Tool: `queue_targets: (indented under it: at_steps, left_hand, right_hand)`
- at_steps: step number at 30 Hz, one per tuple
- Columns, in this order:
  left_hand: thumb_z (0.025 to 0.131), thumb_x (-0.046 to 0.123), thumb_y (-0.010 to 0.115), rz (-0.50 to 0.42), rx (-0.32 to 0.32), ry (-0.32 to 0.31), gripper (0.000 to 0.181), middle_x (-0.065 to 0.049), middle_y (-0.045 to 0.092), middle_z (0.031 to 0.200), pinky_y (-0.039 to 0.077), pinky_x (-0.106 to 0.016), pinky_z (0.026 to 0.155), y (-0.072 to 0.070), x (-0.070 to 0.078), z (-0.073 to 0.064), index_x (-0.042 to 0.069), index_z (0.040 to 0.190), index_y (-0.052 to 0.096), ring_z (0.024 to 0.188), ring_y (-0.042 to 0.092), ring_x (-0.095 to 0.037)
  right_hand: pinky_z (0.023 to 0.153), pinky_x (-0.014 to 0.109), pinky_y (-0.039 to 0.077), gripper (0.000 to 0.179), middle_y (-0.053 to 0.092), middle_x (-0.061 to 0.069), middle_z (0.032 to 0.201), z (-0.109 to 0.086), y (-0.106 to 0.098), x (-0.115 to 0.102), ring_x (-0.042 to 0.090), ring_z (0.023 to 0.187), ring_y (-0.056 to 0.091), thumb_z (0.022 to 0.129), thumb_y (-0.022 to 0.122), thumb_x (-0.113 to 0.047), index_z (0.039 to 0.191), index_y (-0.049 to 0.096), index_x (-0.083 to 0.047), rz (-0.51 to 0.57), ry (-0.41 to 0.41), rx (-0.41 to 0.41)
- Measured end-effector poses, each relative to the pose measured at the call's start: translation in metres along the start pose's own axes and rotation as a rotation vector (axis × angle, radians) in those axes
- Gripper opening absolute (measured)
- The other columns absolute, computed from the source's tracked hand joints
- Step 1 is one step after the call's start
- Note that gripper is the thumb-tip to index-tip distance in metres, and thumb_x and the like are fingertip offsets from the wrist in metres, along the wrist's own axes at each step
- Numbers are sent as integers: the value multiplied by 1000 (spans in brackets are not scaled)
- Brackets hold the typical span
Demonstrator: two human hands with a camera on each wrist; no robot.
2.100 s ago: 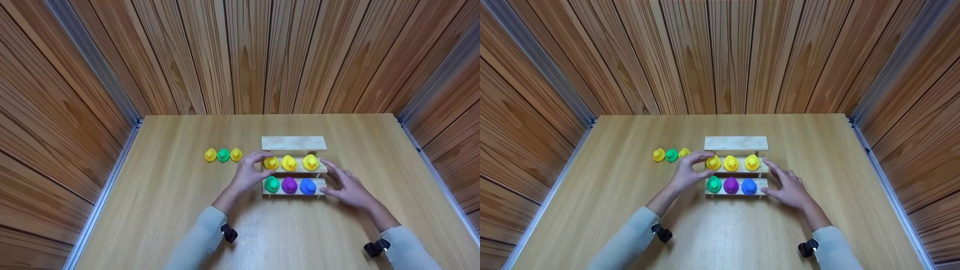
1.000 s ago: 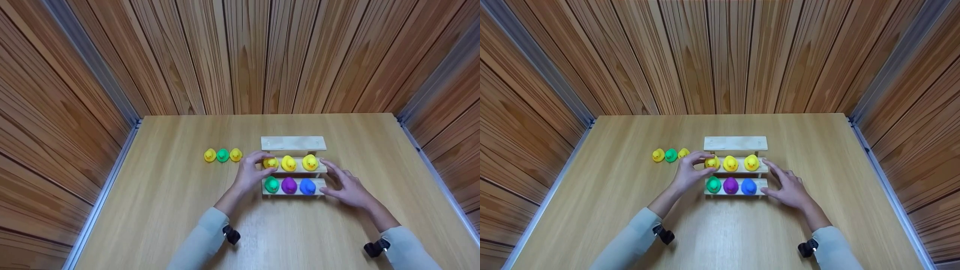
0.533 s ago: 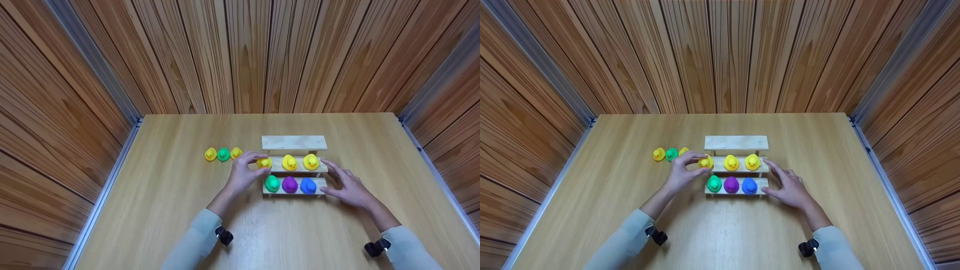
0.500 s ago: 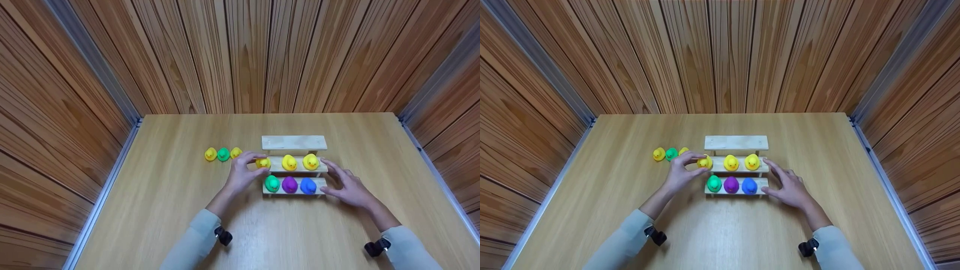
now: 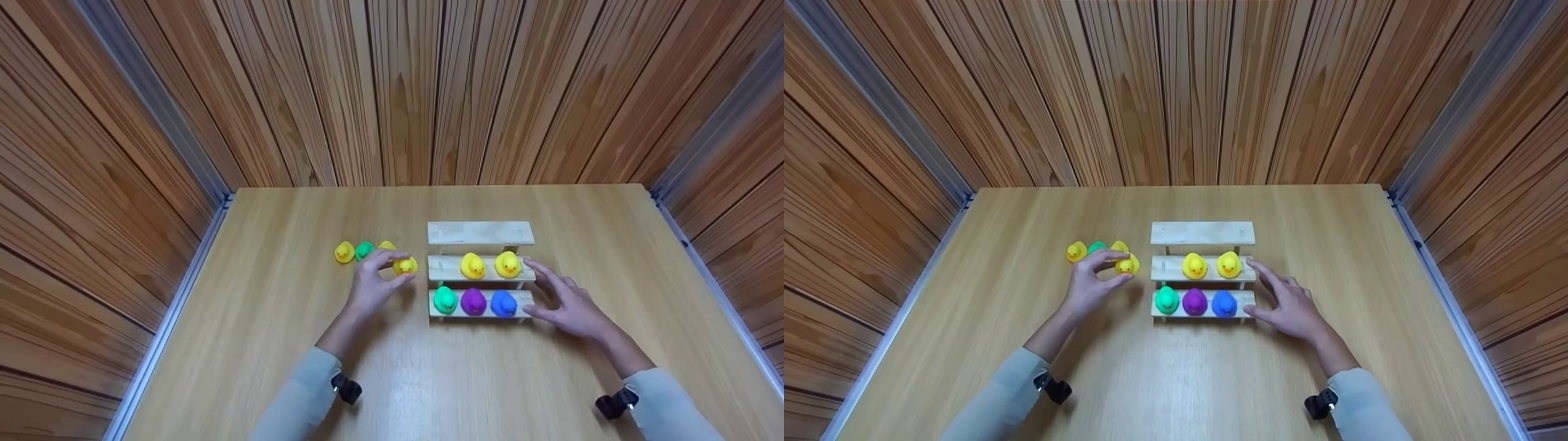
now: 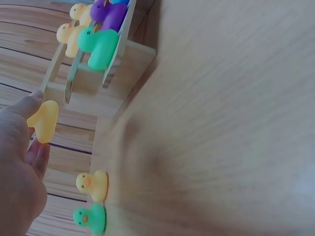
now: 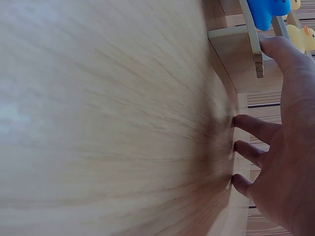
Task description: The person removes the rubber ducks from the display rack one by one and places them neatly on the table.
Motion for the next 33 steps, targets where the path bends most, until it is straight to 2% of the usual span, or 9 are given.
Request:
queue_targets:
  at_steps: [8,13,22,33]
  left_hand:
    - [95,13,91,40,43,6,36,-13,77,137,64,-48,116,-15,-9,-4,9,130,81,132,72,-32]
    - [95,14,91,58,57,-4,37,-12,78,135,64,-46,115,-19,-13,-5,10,131,81,131,74,-32]
    - [97,11,89,30,65,-105,36,-14,76,139,61,-50,119,-18,-32,-8,9,132,81,136,73,-34]
    - [97,9,88,36,81,-88,36,-17,78,137,62,-49,117,-16,-44,-7,5,132,81,133,74,-36]
  right_hand:
    - [115,85,31,94,46,29,175,0,0,-1,61,158,39,103,81,-49,178,24,-41,-5,0,4]
    - [114,84,30,96,46,30,175,0,1,-1,59,156,39,102,82,-49,178,25,-40,-2,6,2]
    - [118,89,23,95,44,30,176,0,1,-1,62,161,34,102,80,-50,178,23,-43,7,13,-11]
    - [117,88,24,95,45,30,176,0,0,0,62,160,36,103,80,-50,178,22,-44,-2,13,-9]
Point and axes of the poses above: each hand's wrist, its own z-axis towards the middle knuckle, its own y-axis out of the palm, x = y × z, the point moved 2 cm from there along z, towards the middle knuckle
